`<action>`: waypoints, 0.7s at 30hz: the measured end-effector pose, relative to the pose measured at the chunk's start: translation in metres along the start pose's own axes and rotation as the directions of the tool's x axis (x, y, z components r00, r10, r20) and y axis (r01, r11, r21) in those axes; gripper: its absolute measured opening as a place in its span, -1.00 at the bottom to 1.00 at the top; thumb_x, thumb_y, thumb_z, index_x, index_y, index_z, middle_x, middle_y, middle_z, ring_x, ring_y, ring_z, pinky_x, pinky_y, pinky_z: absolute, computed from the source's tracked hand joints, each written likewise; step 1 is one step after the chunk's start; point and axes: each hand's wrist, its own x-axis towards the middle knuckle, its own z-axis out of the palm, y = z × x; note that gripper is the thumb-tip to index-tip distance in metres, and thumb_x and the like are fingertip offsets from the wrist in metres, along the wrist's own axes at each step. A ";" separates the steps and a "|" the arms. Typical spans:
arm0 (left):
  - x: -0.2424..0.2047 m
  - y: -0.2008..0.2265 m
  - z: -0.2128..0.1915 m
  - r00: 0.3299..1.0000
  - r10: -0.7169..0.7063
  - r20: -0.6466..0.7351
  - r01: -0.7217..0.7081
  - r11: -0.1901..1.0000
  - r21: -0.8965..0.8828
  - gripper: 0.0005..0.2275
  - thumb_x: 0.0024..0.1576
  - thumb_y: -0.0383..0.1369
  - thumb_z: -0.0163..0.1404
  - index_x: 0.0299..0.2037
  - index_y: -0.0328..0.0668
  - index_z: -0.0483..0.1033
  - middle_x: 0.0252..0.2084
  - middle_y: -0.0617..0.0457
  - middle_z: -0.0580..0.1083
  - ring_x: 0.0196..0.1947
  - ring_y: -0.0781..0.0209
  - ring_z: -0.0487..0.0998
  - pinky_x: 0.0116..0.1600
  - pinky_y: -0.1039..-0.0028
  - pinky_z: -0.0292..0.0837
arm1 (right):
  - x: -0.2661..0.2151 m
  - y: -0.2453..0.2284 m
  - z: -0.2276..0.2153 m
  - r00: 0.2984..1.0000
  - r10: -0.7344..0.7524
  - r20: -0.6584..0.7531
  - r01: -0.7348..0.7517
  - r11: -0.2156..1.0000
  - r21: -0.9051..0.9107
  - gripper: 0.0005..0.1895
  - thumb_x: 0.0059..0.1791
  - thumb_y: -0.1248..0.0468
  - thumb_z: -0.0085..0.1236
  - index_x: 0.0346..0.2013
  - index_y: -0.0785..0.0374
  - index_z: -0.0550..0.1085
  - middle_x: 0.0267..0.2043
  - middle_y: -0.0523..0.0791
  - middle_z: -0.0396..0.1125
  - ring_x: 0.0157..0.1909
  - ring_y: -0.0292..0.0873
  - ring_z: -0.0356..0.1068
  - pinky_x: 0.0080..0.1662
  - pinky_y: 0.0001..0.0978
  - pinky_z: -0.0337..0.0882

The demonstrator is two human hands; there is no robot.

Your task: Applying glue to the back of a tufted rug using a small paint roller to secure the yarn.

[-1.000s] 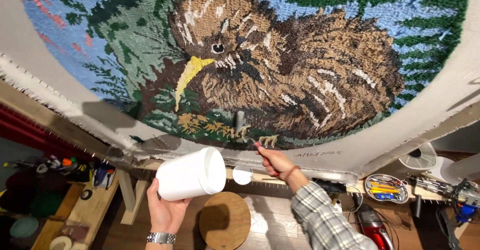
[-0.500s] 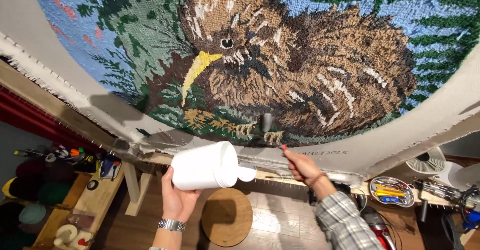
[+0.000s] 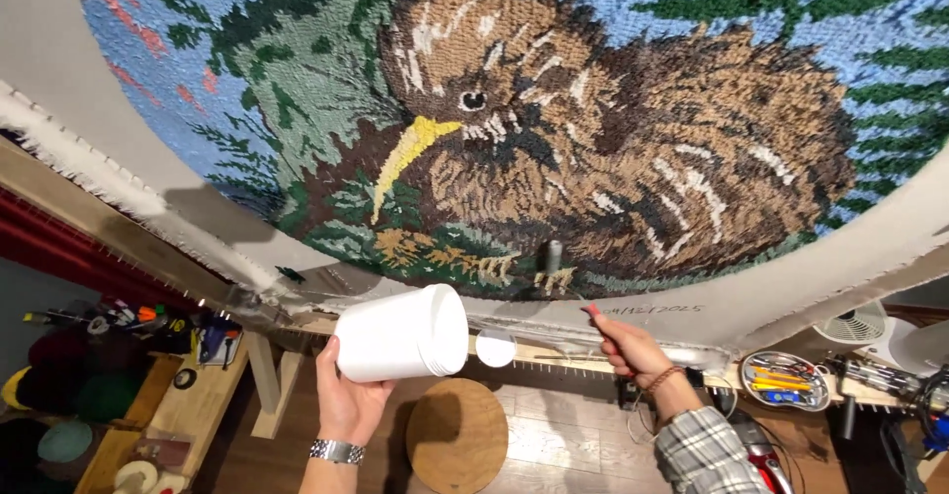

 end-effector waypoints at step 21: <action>0.045 0.025 -0.021 0.998 -0.044 0.045 0.045 0.999 -0.018 -0.40 0.11 0.08 -0.14 0.35 0.11 0.35 0.22 -0.05 0.47 0.10 -0.05 0.48 -0.28 0.27 0.44 | -0.001 0.003 0.002 0.999 0.032 -0.036 -0.029 0.998 0.059 -0.68 0.12 0.06 0.13 -0.06 0.27 0.54 -0.60 -0.21 0.14 -0.66 -0.37 -0.03 -0.65 -0.56 -0.06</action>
